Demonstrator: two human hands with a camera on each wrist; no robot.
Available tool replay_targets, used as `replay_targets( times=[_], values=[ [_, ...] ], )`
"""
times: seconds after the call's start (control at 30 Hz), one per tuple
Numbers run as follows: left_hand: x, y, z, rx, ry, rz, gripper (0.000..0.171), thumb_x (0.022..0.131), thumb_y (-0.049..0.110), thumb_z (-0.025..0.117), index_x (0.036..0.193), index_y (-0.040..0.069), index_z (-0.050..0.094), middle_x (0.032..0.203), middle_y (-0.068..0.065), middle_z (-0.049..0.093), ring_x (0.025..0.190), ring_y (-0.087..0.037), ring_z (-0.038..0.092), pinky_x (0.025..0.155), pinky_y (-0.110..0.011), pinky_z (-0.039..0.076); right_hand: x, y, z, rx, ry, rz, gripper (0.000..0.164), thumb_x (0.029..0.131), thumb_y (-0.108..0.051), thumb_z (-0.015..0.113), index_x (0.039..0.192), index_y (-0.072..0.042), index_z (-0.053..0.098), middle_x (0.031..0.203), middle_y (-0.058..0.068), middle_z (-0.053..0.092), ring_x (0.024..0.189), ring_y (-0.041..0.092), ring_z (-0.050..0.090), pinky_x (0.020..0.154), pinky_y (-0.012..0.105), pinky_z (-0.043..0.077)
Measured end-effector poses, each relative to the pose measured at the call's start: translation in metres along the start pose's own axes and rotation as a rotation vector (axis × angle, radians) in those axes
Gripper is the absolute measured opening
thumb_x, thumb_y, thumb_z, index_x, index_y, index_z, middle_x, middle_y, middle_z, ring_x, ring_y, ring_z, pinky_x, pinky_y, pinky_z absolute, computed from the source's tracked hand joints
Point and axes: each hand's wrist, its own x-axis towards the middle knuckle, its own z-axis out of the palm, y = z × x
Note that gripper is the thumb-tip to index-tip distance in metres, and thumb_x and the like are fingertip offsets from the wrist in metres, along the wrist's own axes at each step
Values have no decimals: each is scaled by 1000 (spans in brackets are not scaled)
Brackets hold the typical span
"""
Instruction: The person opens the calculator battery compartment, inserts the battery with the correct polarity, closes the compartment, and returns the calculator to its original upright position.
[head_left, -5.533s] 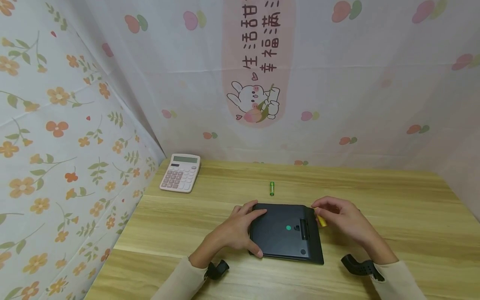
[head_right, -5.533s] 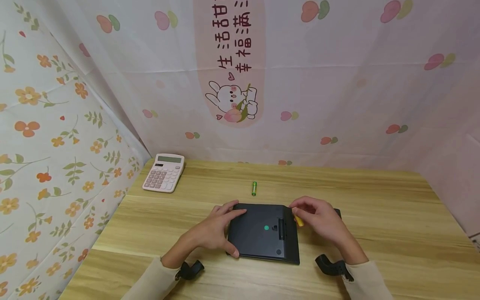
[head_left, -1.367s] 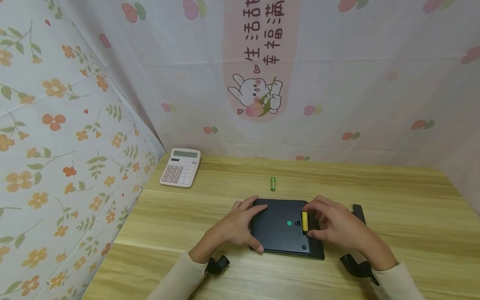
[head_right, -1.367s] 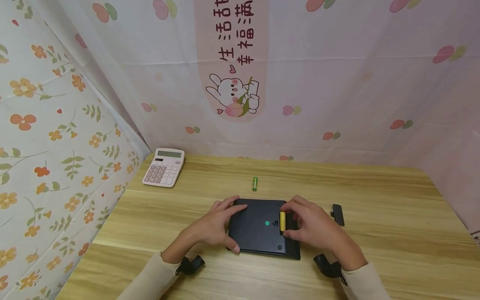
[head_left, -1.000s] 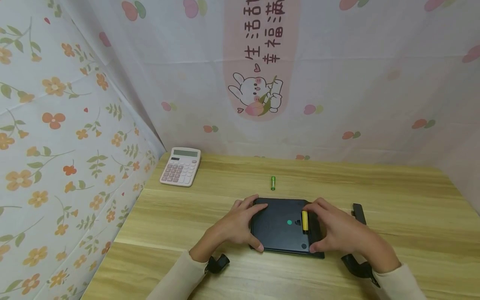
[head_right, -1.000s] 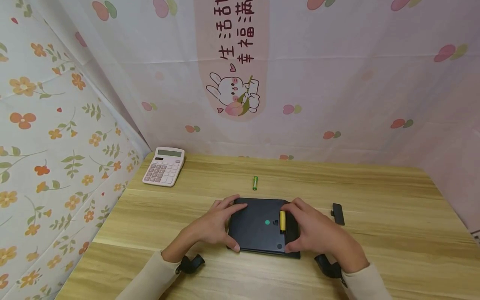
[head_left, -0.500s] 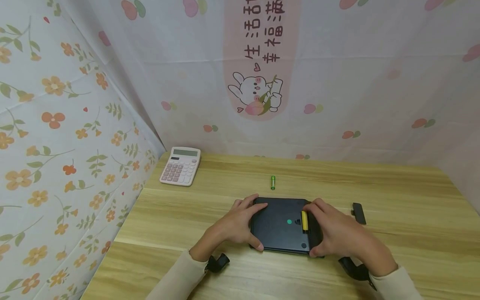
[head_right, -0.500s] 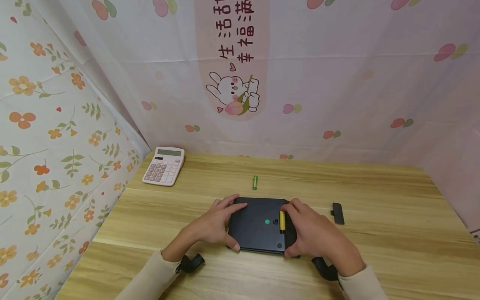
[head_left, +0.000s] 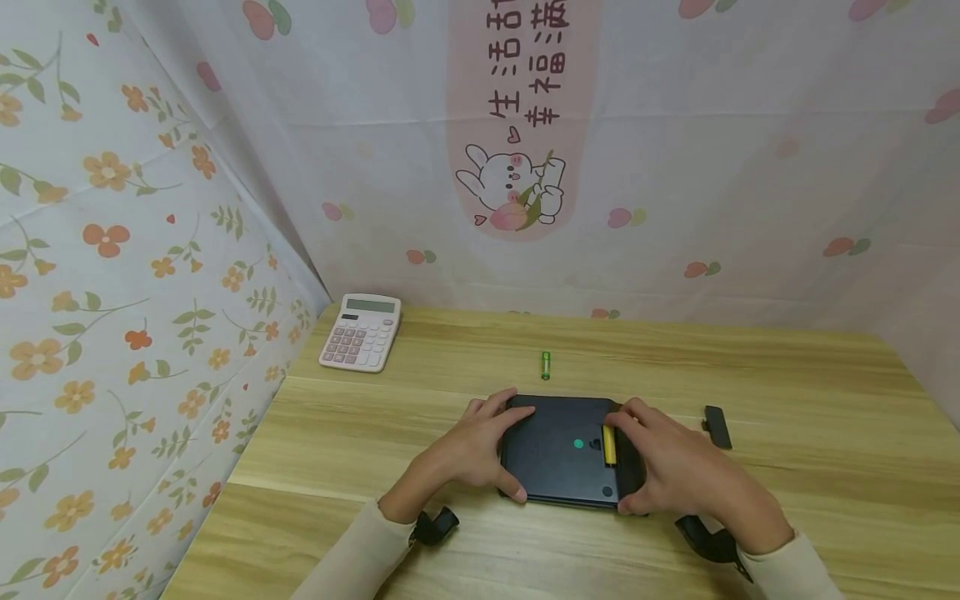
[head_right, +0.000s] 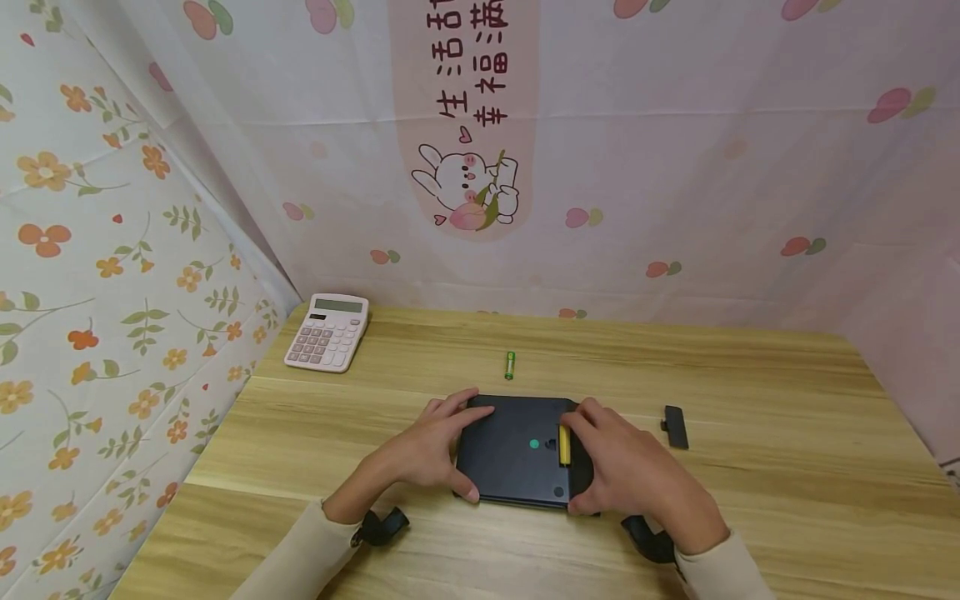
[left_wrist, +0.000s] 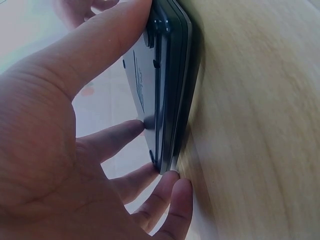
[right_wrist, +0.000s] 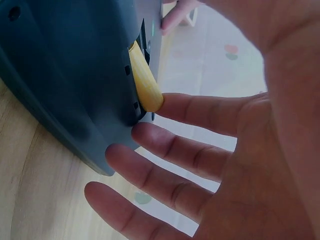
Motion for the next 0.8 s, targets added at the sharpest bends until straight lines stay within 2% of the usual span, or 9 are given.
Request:
replay_targets(
  times=[0.17, 0.4, 0.6, 0.8],
  values=[
    [0, 0, 0, 4, 1, -3, 116, 69, 41, 108, 167, 22, 50, 180, -5, 25, 148, -30, 36, 115, -51, 46, 0, 0, 0, -6, 4, -9, 102, 65, -51, 106, 147, -5, 64, 136, 10, 56, 73, 3, 48, 54, 27, 43],
    [0, 1, 0, 9, 1, -3, 115, 69, 41, 108, 167, 22, 50, 181, -5, 24, 148, -30, 36, 114, -50, 46, 1, -1, -1, -69, 25, -47, 99, 64, -52, 106, 141, -4, 68, 136, 9, 59, 94, 13, 62, 64, 30, 51],
    [0, 1, 0, 13, 1, -1, 115, 70, 41, 107, 167, 22, 50, 180, -5, 25, 149, -31, 36, 115, -51, 46, 2, -3, -1, -61, 12, -34, 97, 63, -49, 108, 139, -1, 69, 131, 5, 59, 94, 12, 61, 68, 32, 54],
    [1, 0, 0, 13, 4, 2, 115, 70, 41, 107, 167, 22, 50, 180, -5, 25, 148, -30, 36, 114, -50, 46, 3, -3, -1, -60, 8, -13, 101, 62, -49, 109, 140, 0, 68, 131, 7, 61, 98, 16, 65, 75, 39, 58]
  ],
)
